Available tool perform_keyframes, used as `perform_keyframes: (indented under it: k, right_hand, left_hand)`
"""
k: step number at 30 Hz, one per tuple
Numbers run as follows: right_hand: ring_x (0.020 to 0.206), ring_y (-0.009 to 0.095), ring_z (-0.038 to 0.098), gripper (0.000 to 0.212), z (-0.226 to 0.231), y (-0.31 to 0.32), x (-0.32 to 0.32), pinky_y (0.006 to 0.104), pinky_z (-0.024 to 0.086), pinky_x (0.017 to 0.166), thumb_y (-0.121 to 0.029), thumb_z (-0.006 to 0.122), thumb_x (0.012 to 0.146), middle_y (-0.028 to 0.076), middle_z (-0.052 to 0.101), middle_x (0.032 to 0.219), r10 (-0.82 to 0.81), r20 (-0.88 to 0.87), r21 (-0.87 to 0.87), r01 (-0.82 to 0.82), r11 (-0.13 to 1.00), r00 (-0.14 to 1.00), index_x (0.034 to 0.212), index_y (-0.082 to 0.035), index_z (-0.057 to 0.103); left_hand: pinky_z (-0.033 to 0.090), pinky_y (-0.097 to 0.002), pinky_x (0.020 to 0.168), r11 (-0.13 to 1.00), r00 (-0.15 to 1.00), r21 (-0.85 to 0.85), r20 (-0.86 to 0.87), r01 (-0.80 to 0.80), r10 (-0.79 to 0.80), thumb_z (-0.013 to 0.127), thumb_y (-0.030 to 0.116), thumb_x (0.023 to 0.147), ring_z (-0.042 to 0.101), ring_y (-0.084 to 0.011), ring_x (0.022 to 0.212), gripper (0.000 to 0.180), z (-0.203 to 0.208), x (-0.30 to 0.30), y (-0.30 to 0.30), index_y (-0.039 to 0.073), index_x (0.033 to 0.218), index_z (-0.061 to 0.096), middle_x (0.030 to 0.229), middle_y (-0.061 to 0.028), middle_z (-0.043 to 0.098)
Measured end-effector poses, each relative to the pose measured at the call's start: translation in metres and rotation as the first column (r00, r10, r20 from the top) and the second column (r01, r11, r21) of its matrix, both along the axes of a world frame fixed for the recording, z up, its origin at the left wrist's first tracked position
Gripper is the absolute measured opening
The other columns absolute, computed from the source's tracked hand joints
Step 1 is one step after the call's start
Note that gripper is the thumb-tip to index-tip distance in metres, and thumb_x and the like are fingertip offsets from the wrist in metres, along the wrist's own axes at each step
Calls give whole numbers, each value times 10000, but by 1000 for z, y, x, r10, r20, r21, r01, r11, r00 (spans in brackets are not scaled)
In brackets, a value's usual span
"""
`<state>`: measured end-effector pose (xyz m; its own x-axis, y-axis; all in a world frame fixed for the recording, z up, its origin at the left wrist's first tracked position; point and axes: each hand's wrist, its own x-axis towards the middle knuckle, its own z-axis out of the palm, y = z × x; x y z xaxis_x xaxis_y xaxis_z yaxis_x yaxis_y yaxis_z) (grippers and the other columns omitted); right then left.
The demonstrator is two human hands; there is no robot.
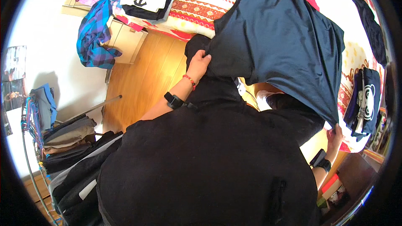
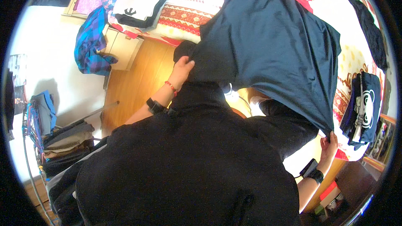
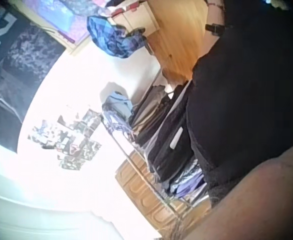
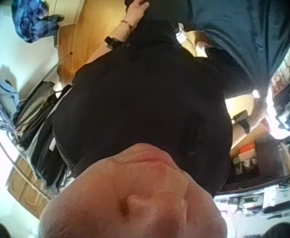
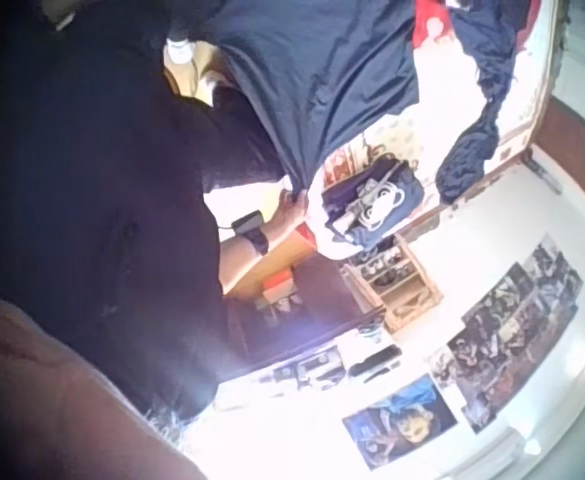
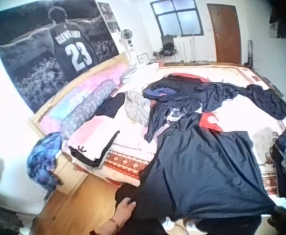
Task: Fold multiple t-shirts on a bed.
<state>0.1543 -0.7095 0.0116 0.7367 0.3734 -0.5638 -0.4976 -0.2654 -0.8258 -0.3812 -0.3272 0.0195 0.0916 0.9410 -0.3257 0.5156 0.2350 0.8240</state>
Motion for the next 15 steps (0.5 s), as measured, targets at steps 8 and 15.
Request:
perform_keyframes:
  k: [8,15]
  right_hand:
    - [415,132,538,153,-45,9,-3,234,397,388,-197,605,877,38,559,599,219,268,-528,-47,848,938,946,-66,567]
    - [428,108,491,154,-38,-9,29,234,406,415,-237,610,880,3,546,609,-55,333,-353,178,919,941,982,-122,597]
  left_hand:
    - [489,-283,590,992,993,-122,112,42,-28,496,183,927,595,-146,678,299,7,6,8,-51,1113,522,866,-93,612]
    - [419,-277,828,955,801,-30,537,-296,265,420,138,962,530,-131,894,228,26,4,33,-22,1068,543,992,-60,595]
